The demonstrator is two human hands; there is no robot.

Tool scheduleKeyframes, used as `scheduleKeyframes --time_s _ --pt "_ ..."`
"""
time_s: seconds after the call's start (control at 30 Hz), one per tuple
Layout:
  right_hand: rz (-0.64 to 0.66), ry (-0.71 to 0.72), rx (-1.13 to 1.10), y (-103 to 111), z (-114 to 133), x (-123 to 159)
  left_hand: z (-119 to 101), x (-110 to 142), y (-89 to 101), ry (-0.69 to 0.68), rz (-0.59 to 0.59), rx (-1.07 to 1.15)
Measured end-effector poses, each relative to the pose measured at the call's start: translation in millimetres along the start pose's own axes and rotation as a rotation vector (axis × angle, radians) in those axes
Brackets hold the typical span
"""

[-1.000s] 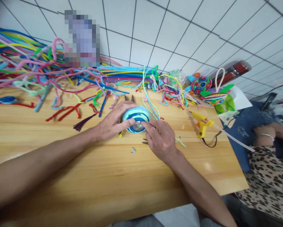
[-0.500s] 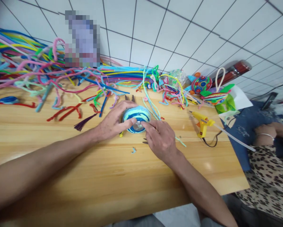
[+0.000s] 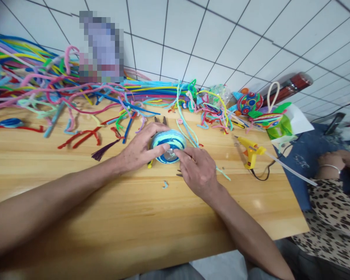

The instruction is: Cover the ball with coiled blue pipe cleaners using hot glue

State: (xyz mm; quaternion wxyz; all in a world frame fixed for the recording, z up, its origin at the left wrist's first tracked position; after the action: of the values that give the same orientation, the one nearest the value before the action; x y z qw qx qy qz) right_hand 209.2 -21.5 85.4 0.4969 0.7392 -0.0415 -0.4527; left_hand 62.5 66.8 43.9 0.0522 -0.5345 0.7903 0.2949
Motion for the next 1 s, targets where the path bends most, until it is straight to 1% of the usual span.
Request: scheduleKeyframes --time_s 0.13,0.4,0.6,0.8,1.0 --pt "0.007 -0.001 -0.003 -1.0 0.1 1.2 1.3 -0.9 0.5 0.017 -0.015 -0.023" --pt "0.006 -0.008 -0.03 -2.6 -0.3 0.4 -2.6 -0.1 3.0 -0.001 -0.041 -0.043" --pt "-0.017 -0.024 -0.035 -3.1 -3.3 2.1 0.1 -1.2 3.6 0.033 0.003 -0.044" --pt "-0.014 -0.009 -0.018 -2.0 -1.3 0.2 -1.4 -1.6 3.7 0.016 0.025 -0.017" --pt "-0.013 -0.009 -0.031 -1.9 -0.2 -0.4 -4.4 -3.6 5.6 0.007 0.018 -0.019"
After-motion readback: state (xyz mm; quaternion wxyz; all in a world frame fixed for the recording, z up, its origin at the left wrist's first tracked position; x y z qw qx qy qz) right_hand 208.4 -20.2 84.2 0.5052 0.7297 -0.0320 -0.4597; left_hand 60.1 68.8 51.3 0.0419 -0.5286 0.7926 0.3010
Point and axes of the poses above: each hand's wrist, its own x-axis away from the middle knuckle, its own y-axis out of the back of the hand, z = x × y, the point moved 9 cm from there along -x, towards the middle knuckle, and after that the axes turned 6 degrees about y, right-handed, at the moved point
